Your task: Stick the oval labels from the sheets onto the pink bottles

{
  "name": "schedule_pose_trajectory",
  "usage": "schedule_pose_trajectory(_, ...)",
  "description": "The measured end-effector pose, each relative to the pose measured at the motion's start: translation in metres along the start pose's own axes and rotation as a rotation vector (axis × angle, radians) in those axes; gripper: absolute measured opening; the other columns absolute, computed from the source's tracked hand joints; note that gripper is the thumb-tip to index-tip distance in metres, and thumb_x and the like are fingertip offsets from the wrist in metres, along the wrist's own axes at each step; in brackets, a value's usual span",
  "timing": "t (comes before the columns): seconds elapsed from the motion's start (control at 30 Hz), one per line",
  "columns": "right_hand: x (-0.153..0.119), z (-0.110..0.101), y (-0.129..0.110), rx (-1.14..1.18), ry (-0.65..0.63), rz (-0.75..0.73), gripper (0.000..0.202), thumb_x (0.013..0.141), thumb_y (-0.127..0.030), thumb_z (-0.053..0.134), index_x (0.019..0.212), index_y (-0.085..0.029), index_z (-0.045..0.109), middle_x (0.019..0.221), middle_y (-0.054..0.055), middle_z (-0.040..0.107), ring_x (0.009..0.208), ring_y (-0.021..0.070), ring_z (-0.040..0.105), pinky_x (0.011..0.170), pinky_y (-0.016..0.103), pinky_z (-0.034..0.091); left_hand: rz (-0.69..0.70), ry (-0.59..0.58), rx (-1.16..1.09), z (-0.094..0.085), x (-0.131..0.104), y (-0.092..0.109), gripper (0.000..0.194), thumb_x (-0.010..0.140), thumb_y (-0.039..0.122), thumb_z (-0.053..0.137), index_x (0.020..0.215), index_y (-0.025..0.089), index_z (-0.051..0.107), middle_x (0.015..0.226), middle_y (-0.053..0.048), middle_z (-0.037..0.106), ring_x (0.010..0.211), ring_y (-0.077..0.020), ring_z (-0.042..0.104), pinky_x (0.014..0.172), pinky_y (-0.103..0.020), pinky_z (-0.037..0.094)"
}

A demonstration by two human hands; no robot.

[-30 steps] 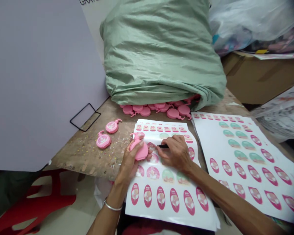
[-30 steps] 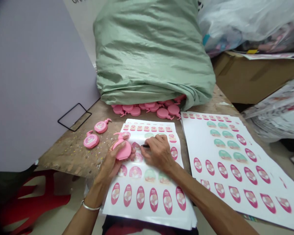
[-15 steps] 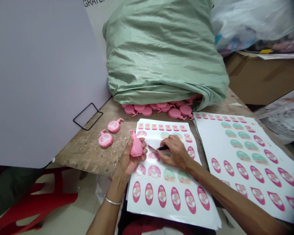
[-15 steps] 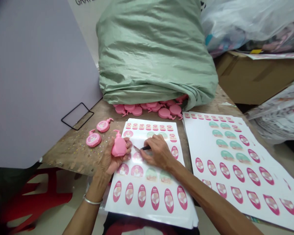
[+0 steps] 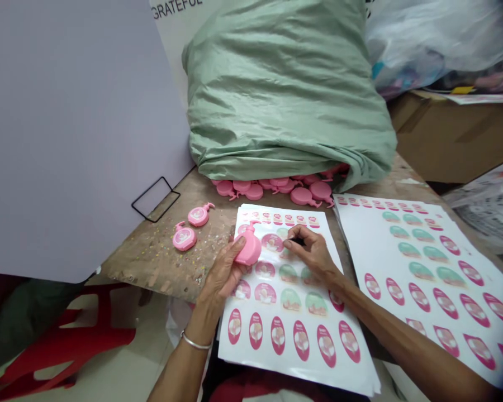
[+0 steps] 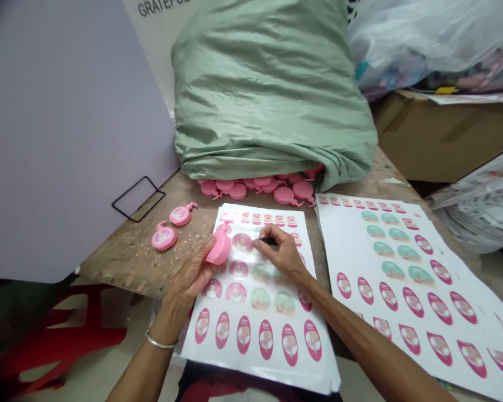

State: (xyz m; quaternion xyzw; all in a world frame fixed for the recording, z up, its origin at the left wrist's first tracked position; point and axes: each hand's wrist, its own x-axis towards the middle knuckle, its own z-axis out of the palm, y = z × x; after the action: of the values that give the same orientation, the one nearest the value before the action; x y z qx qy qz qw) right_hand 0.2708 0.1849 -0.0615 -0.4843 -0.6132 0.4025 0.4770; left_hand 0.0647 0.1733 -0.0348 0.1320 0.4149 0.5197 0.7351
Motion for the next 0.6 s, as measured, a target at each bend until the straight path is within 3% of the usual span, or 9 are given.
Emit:
schedule_pose_trajectory(0.13, -0.001, -0.007, -0.003, 0.178, 0.029, 0.1, 0.028, 0.08, -0.046, 0.064, 0.078, -0.022, 0.051, 0.065, -0.004, 0.04, 0.053, 0.0099, 0.034, 0.045, 0.024, 0.028, -0.021, 0.026, -0.097, 0.005, -0.007, 0.004, 0.02, 0.077, 0.011, 0.068, 0.095, 0.013, 0.062, 0.086, -0.006, 0.07, 0.073, -0.0159, 0.066, 0.061, -0.025, 0.057)
schedule_pose_trajectory(0.23, -0.002, -0.012, -0.018, 0.164, 0.038, 0.057, 0.027, 0.08, -0.046, 0.066, 0.077, -0.022, 0.054, 0.067, -0.002, 0.045, 0.057, 0.0111, 0.04, 0.047, 0.025, 0.033, -0.057, -0.082, -0.045, 0.007, -0.012, 0.004, 0.027, 0.079, 0.018, 0.066, 0.104, 0.01, 0.06, 0.095, -0.013, 0.07, 0.085, -0.0253, 0.07, 0.071, -0.039, 0.06)
schedule_pose_trajectory(0.3, -0.002, -0.012, -0.031, 0.093, 0.023, 0.006, 0.026, 0.079, -0.045, 0.067, 0.077, -0.021, 0.059, 0.069, 0.0, 0.053, 0.062, 0.0127, 0.048, 0.052, 0.026, 0.04, -0.028, -0.144, 0.036, 0.009, -0.014, 0.001, 0.035, 0.078, 0.023, 0.069, 0.109, 0.01, 0.059, 0.099, -0.015, 0.07, 0.086, -0.0288, 0.07, 0.069, -0.04, 0.061)
schedule_pose_trajectory(0.43, -0.003, -0.008, -0.052, -0.056, -0.074, -0.031, 0.024, 0.081, -0.044, 0.066, 0.089, -0.022, 0.072, 0.084, 0.004, 0.069, 0.076, 0.0185, 0.062, 0.065, 0.03, 0.049, 0.032, -0.171, 0.15, 0.012, -0.018, -0.006, 0.04, 0.074, 0.029, 0.076, 0.108, 0.013, 0.062, 0.104, -0.012, 0.068, 0.087, -0.0272, 0.069, 0.066, -0.039, 0.062)
schedule_pose_trajectory(0.6, -0.007, 0.002, -0.057, -0.177, -0.152, -0.069, 0.025, 0.083, -0.04, 0.065, 0.101, -0.025, 0.074, 0.095, 0.004, 0.073, 0.082, 0.0197, 0.065, 0.065, 0.03, 0.051, -0.026, -0.127, 0.133, 0.016, -0.024, -0.008, 0.04, 0.082, 0.044, 0.066, 0.11, 0.015, 0.065, 0.112, -0.012, 0.067, 0.094, -0.0262, 0.066, 0.072, -0.041, 0.062)
